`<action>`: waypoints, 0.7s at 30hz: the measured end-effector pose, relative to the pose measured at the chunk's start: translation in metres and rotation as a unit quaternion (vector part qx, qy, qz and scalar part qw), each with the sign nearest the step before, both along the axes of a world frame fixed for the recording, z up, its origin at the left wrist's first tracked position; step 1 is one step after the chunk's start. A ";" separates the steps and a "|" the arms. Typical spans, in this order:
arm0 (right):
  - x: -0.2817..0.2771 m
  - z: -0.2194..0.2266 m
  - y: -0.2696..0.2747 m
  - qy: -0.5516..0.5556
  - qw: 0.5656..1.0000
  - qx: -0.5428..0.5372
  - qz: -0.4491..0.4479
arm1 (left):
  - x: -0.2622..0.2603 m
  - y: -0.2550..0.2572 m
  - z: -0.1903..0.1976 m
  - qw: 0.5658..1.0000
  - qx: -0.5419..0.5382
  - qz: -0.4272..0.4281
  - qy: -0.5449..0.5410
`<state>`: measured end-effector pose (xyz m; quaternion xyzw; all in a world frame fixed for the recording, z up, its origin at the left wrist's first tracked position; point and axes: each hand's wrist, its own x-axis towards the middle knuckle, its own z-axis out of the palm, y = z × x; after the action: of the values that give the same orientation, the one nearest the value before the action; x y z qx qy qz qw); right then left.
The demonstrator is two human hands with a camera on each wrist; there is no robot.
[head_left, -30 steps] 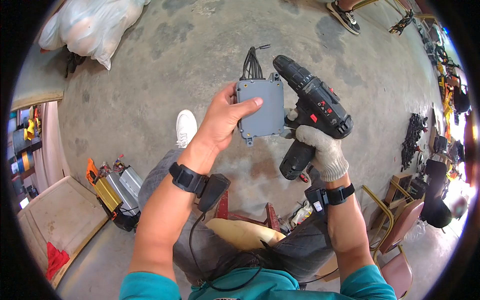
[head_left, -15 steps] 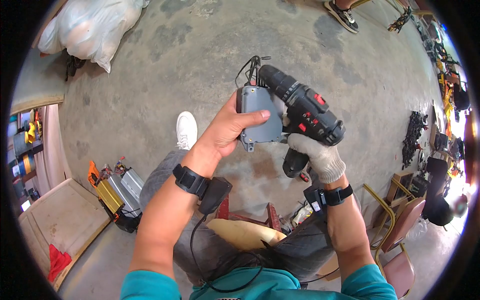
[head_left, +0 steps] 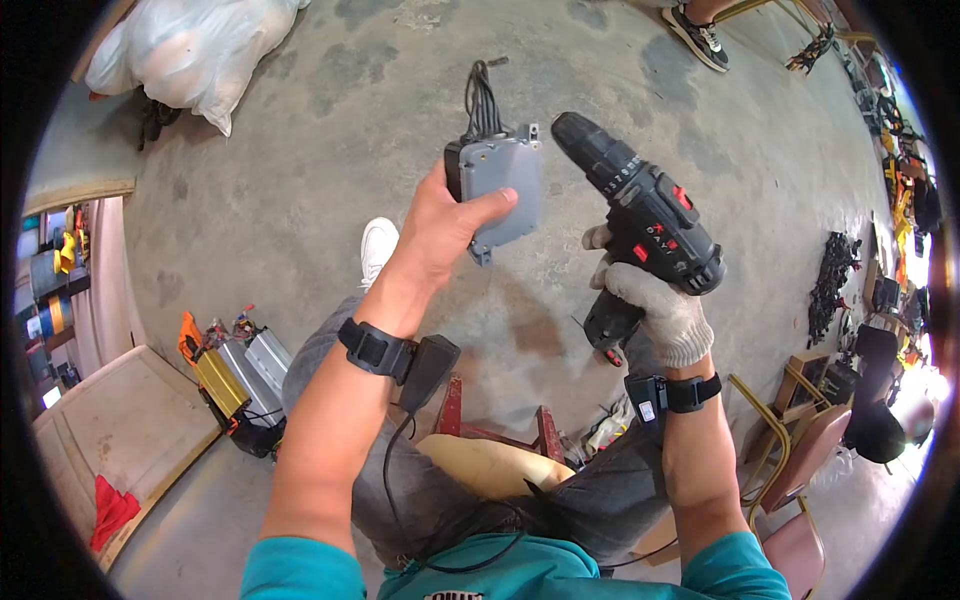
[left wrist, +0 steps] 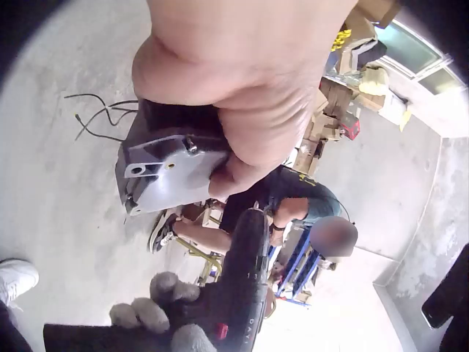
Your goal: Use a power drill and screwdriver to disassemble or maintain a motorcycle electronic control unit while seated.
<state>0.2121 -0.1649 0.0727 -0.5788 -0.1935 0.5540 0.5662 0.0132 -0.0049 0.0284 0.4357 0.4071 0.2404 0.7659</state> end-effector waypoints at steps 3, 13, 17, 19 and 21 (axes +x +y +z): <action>0.001 -0.005 -0.003 -0.029 0.999 -0.006 0.021 | 0.000 0.005 -0.001 0.998 0.061 0.016 0.013; 0.003 -0.008 -0.006 -0.052 0.997 -0.011 0.055 | 0.000 0.006 0.002 0.988 0.145 0.033 0.042; 0.001 -0.008 -0.006 -0.051 0.997 -0.008 0.051 | -0.003 0.009 0.001 0.988 0.147 0.008 0.052; 0.000 -0.006 -0.005 -0.049 0.997 -0.012 0.050 | -0.002 0.008 0.001 0.987 0.153 0.016 0.049; 0.000 -0.007 -0.006 -0.046 0.998 -0.016 0.049 | -0.001 0.007 0.001 0.986 0.158 0.023 0.046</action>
<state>0.2123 -0.1704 0.0661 -0.6028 -0.2388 0.5569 0.5191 0.0120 0.0022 0.0296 0.5527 0.4083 0.2989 0.6622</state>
